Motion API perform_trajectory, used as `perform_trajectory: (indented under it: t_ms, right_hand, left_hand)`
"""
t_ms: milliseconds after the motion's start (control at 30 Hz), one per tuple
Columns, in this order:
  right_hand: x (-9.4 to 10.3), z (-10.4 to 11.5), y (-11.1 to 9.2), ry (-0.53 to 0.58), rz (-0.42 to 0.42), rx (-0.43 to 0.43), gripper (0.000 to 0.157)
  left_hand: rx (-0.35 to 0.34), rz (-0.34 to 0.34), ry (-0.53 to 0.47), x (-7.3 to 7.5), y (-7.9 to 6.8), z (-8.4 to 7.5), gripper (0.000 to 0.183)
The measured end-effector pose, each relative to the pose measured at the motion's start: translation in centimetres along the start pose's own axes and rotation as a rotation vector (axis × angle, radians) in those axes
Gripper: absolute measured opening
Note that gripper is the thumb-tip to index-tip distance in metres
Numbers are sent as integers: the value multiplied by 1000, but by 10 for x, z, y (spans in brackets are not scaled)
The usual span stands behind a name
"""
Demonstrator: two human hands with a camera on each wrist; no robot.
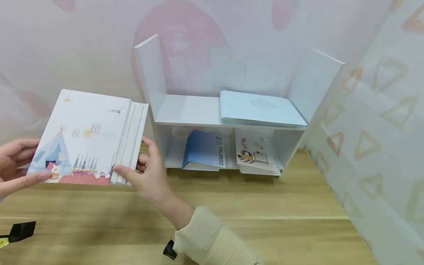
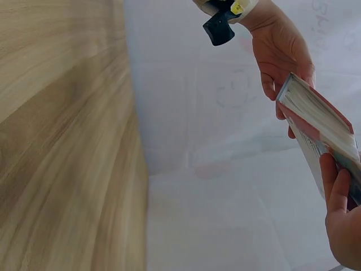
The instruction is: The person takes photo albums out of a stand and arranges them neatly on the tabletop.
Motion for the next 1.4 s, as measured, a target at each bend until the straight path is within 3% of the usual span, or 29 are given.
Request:
perform_trajectory:
  t_ms: [200, 567, 767, 933, 1133, 1400]
  right_hand:
    - [-6, -19, 4, 13, -16, -62, 75]
    - [-18, -47, 11, 79, -24, -158, 73]
    - [-19, -59, 11, 41, -27, -201, 74]
    - [-23, -67, 9, 11, -18, -231, 72]
    - [-28, -76, 7, 5, 11, -267, 71]
    - [-30, -84, 8, -44, 12, -307, 69]
  left_hand:
    - [46, 68, 5, -2, -14, 18, 65]
    - [168, 74, 34, 6, -30, 42, 61]
    - [186, 116, 51, 3, -37, 52, 59]
    - [229, 172, 122, 0, -45, 59, 52]
    - [233, 216, 182, -3, -51, 61, 53]
    - [318, 338, 265, -11, -56, 70, 57]
Point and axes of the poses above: each hand's wrist, its own y-axis towards the middle knuckle, its own x-axis out of the back of the hand, z = x × y, the point moved 9 cm from there along y, towards the middle knuckle, and after that the axes turned 9 degrees about -x, right-handed, at the moved point
